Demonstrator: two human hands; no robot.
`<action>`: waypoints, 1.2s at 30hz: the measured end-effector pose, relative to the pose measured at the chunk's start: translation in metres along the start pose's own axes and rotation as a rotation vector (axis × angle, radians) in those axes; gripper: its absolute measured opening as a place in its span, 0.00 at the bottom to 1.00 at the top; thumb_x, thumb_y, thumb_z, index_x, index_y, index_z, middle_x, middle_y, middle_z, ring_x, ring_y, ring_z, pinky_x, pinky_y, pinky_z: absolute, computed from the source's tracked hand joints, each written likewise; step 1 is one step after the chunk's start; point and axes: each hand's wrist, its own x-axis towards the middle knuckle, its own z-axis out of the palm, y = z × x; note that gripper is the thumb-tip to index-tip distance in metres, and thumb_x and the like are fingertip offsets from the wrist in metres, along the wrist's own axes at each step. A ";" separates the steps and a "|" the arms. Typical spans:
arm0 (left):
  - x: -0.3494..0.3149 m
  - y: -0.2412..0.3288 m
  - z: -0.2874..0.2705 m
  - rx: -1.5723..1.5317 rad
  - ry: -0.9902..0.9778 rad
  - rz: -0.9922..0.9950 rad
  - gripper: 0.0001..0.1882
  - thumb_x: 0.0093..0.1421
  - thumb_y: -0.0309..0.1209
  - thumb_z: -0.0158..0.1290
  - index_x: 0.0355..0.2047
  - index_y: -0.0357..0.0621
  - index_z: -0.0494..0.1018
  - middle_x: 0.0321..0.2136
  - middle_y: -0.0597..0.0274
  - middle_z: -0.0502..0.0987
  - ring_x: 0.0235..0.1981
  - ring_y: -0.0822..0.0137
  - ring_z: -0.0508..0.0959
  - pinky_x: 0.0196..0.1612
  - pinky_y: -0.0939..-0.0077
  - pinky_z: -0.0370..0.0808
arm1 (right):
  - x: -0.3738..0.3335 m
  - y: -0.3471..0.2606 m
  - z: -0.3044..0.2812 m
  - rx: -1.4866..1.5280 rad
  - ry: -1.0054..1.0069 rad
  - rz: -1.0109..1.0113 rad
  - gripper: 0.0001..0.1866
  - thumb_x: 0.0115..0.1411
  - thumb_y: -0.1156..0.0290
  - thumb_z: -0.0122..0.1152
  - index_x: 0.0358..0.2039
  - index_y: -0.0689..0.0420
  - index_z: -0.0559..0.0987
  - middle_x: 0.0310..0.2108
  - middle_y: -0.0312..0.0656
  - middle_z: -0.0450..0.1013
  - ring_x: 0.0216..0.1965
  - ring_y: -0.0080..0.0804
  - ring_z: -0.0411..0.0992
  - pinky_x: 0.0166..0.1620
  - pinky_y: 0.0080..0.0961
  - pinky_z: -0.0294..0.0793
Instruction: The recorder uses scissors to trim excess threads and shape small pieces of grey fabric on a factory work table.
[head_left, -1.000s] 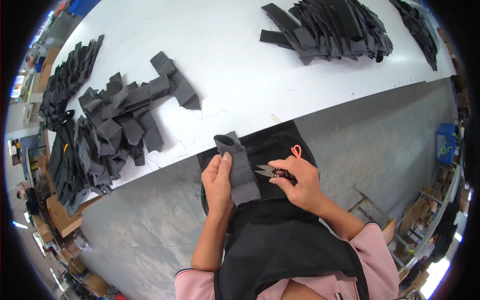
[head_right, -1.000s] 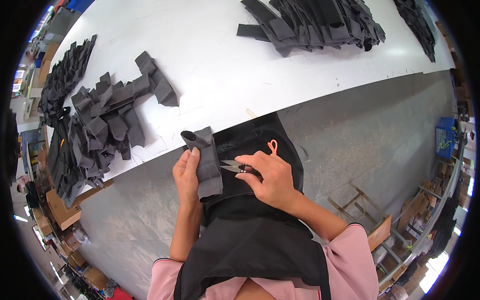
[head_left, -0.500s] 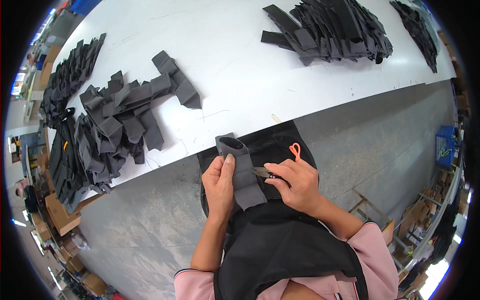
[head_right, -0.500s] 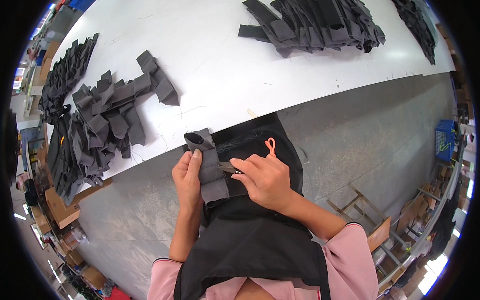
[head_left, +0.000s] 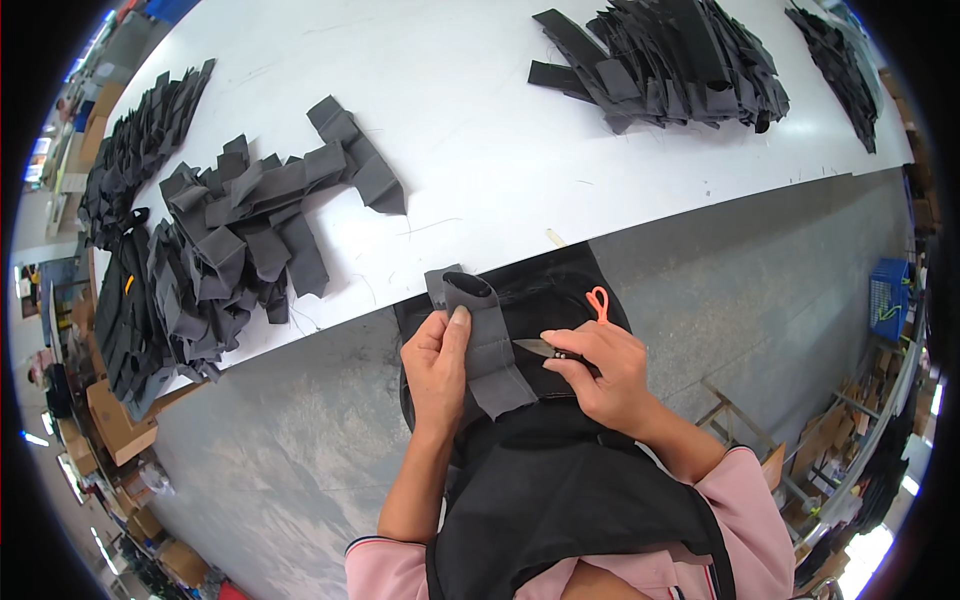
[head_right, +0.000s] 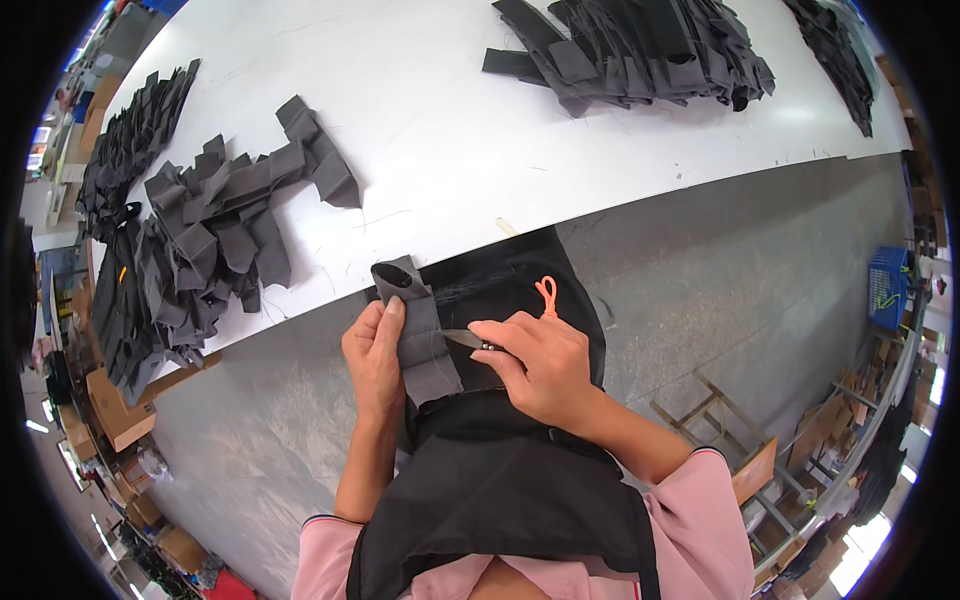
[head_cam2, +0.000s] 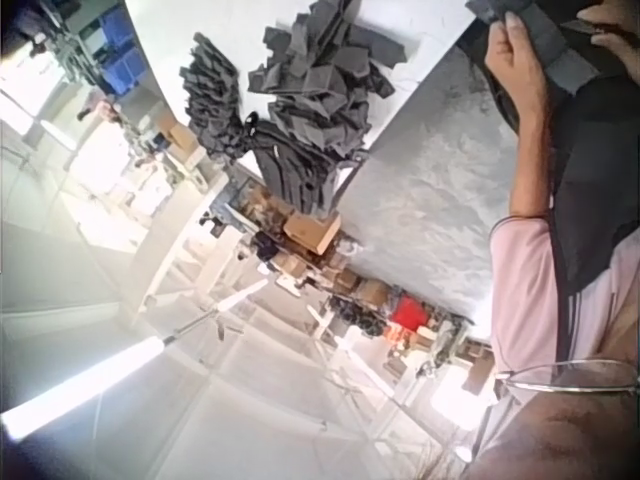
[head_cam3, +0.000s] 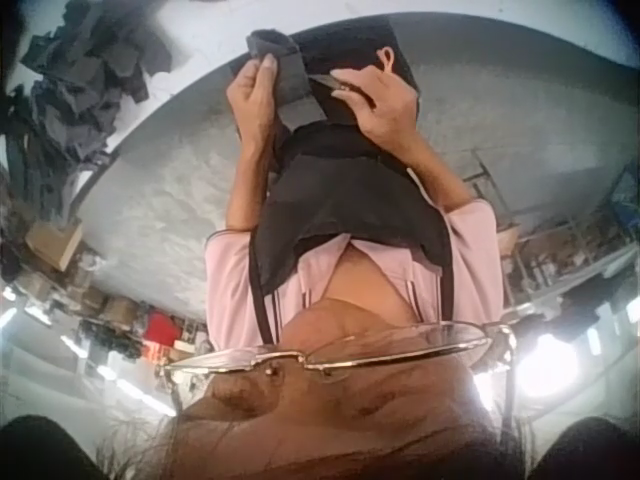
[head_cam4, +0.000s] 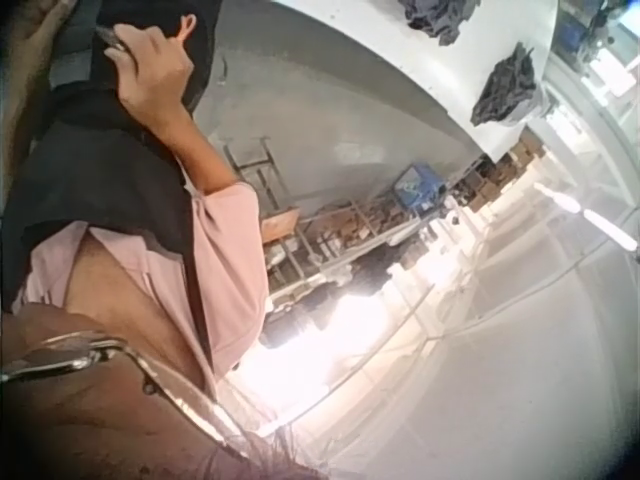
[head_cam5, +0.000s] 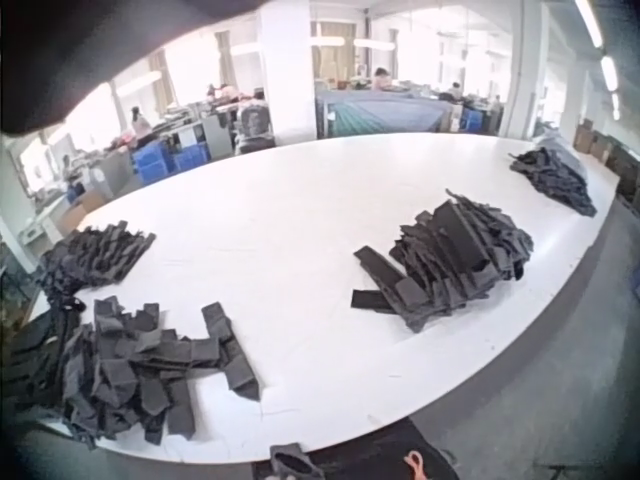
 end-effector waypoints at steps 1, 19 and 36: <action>0.000 0.000 -0.001 -0.002 0.005 -0.004 0.18 0.63 0.32 0.51 0.16 0.44 0.61 0.16 0.80 0.58 0.20 0.85 0.53 0.21 0.84 0.48 | 0.000 -0.003 -0.003 -0.053 -0.014 -0.021 0.14 0.44 0.76 0.68 0.35 0.57 0.78 0.23 0.38 0.74 0.20 0.33 0.69 0.25 0.24 0.65; -0.006 0.011 0.000 0.078 -0.128 -0.050 0.17 0.62 0.32 0.52 0.17 0.41 0.65 0.16 0.79 0.61 0.21 0.85 0.56 0.22 0.85 0.51 | 0.021 -0.006 -0.009 0.520 -0.278 0.497 0.12 0.49 0.76 0.66 0.34 0.59 0.73 0.25 0.34 0.74 0.23 0.19 0.69 0.30 0.18 0.67; -0.005 0.002 0.003 0.032 -0.124 -0.033 0.17 0.62 0.32 0.52 0.17 0.40 0.65 0.16 0.79 0.61 0.21 0.85 0.56 0.22 0.84 0.52 | 0.011 -0.003 -0.004 0.041 -0.228 -0.019 0.14 0.46 0.76 0.68 0.33 0.59 0.74 0.23 0.40 0.72 0.23 0.35 0.73 0.25 0.26 0.71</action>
